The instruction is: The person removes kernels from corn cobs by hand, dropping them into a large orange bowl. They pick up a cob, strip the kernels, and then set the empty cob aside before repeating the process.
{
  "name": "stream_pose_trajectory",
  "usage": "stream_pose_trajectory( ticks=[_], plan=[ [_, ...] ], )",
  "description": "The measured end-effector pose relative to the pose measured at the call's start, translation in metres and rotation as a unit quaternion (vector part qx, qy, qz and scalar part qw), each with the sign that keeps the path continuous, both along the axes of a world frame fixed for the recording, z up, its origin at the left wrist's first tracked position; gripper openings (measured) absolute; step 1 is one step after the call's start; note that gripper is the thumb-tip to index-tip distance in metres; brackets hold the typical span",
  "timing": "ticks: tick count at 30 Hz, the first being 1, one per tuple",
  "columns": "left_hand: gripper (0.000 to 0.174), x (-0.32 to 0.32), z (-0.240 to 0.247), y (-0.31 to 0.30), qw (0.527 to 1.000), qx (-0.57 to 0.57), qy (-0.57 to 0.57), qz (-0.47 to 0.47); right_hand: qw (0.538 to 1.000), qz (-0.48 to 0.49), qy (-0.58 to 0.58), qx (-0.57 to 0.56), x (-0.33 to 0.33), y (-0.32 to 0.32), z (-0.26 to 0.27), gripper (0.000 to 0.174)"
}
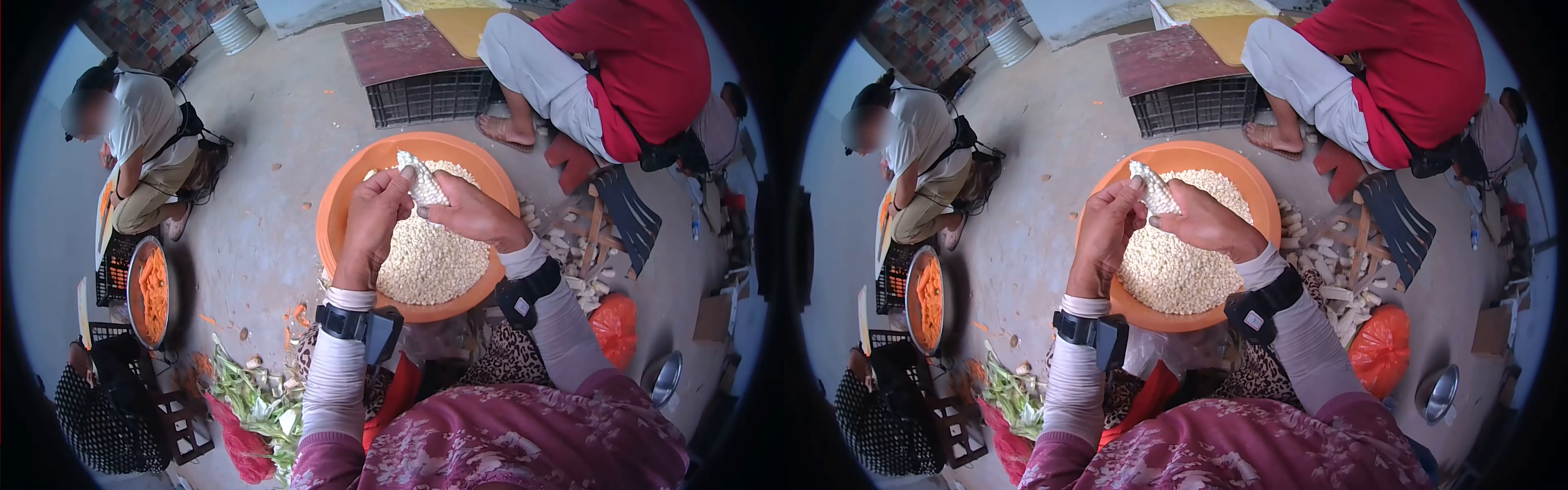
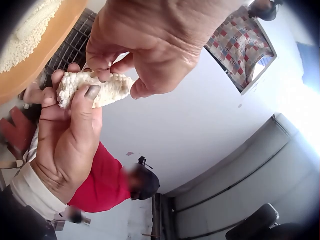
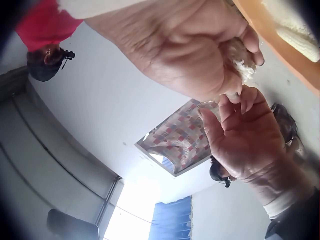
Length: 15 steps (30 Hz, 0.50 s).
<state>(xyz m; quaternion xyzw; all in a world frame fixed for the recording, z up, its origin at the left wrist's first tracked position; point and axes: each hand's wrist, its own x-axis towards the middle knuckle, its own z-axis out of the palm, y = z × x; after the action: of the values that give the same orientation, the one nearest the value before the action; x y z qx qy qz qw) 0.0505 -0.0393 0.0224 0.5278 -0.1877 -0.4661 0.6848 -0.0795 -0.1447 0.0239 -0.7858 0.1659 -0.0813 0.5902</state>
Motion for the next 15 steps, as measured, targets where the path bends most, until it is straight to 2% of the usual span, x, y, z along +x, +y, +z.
stream_pose_trajectory(
  ticks=[7, 9, 15],
  plan=[
    [0.014, -0.004, 0.002, 0.000, 0.997, -0.024, -0.067, -0.005, 0.998, -0.008, -0.055, -0.042, 0.000, -0.001, -0.008, 0.042],
    [0.014, -0.004, 0.001, 0.000, 0.996, -0.035, -0.082, -0.010, 1.000, -0.001, -0.009, 0.005, -0.001, 0.001, 0.001, 0.042],
    [0.014, -0.003, 0.001, 0.003, 0.994, -0.039, -0.094, -0.032, 0.999, 0.003, -0.024, 0.023, -0.003, 0.002, 0.003, 0.042]
  ],
)
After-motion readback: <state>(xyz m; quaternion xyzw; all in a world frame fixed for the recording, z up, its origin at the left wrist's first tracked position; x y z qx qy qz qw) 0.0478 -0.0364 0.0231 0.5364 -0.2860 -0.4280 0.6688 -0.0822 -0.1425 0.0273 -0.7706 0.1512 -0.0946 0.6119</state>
